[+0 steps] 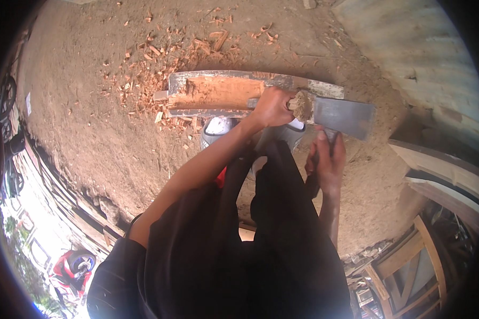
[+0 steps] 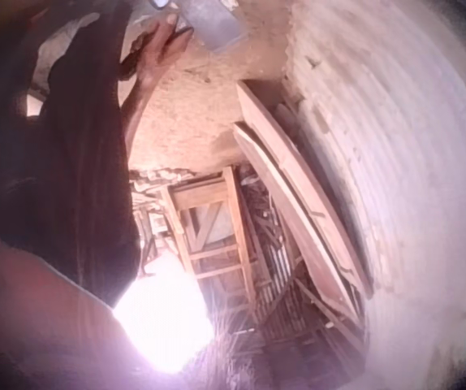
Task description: The person uses a small axe to repeatedly strike and chip away at a piece of wood resting on a metal frame. Wood shavings accumulate on the ground as the person continues to carve the wood.
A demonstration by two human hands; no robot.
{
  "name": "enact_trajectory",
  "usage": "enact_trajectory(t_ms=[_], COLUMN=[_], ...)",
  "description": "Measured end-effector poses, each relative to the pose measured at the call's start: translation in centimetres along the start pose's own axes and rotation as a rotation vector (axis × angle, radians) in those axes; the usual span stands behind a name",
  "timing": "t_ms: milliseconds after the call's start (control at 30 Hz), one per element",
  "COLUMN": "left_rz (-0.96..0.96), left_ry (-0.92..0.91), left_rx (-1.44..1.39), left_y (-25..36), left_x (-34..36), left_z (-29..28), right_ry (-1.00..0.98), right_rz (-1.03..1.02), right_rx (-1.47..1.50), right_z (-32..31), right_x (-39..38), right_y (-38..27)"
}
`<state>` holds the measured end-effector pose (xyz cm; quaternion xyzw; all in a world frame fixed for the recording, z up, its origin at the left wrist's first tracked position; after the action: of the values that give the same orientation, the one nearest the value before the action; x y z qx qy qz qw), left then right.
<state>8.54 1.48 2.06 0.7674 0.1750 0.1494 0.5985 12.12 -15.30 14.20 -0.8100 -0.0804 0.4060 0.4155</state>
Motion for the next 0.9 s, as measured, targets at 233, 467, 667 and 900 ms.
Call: enact_trajectory(t_ms=[233,467,667,900], left_rz=[0.007,0.075,0.080,0.032], left_ry=[-0.017,0.015,0.018,0.008], left_rx=[0.062,0.118,0.136,0.170], left_y=[-0.1,-0.7,-0.6,-0.5], left_x=[0.1,-0.5,-0.4,-0.1], left_z=[0.2,0.6,0.7,0.4], right_ry=[0.115,-0.019,-0.022,0.086], right_rz=[-0.017,0.073,0.077,0.051], right_rx=[0.139,0.060,-0.099,-0.040], right_z=[-0.7,-0.5,-0.5,-0.4], right_x=[0.4,0.2,0.7,1.3], right_y=[0.7,0.1,0.7,1.7])
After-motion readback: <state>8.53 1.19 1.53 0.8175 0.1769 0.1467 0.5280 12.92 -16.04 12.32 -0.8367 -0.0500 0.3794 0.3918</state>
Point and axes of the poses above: each hand's wrist, its own x-axis towards the middle knuckle, its own z-axis out of the palm, y = z × x, the point moved 6 cm from there along x, towards the middle knuckle, and after that the axes turned 8 degrees about -x, right-handed, at the moved point
